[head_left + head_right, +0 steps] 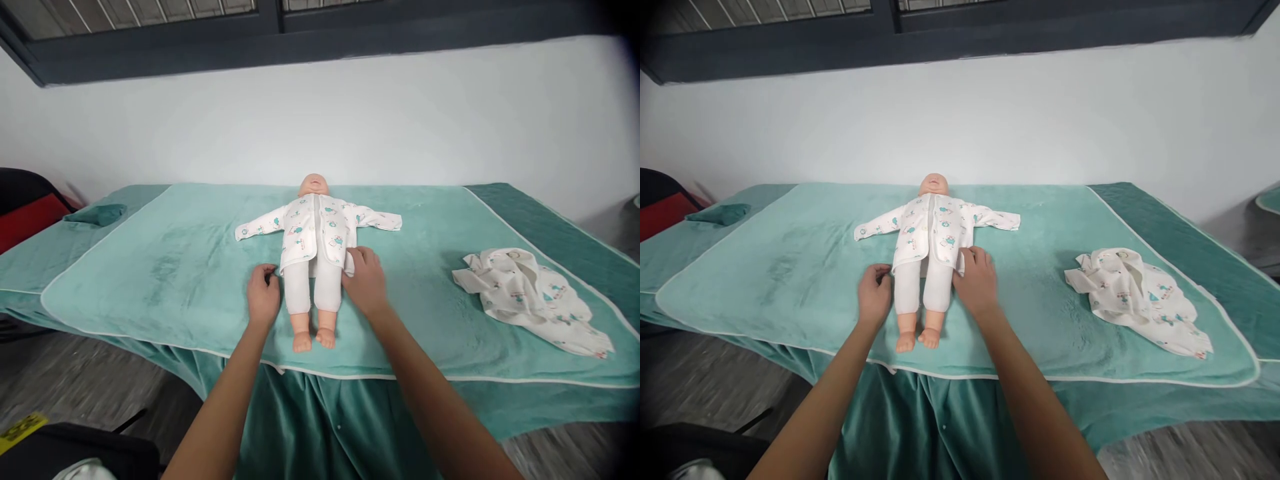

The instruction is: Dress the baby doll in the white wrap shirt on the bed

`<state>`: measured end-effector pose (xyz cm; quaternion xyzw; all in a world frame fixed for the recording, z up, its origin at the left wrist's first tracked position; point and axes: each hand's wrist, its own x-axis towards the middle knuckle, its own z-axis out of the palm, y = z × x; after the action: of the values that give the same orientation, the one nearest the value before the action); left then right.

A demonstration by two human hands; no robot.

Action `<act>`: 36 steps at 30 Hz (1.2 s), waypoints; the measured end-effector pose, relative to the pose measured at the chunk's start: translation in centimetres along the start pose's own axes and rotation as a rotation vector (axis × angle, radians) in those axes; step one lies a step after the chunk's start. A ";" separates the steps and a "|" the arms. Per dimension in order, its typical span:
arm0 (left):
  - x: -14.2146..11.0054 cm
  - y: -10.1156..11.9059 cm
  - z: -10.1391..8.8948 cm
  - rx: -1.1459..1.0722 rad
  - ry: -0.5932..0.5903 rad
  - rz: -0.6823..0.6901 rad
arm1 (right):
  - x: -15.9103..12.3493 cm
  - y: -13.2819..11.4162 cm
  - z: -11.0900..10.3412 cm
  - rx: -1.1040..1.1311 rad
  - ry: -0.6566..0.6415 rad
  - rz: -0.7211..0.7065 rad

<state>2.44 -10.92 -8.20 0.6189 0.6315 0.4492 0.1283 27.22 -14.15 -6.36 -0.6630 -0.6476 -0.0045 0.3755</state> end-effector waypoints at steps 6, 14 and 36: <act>-0.1 0.2 -0.3 -0.019 -0.011 -0.007 | 0.9 0.5 0.4 0.145 0.113 0.063; 0.1 0.7 -0.5 -0.024 -0.005 -0.011 | -0.7 1.3 -0.8 0.561 0.219 0.238; 6.9 3.5 1.4 -0.749 -0.383 -0.366 | 8.5 3.0 3.0 0.423 -0.204 0.242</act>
<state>4.39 -4.73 -3.78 0.4802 0.4895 0.4938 0.5348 29.75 -5.04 -5.80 -0.6395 -0.5846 0.2427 0.4363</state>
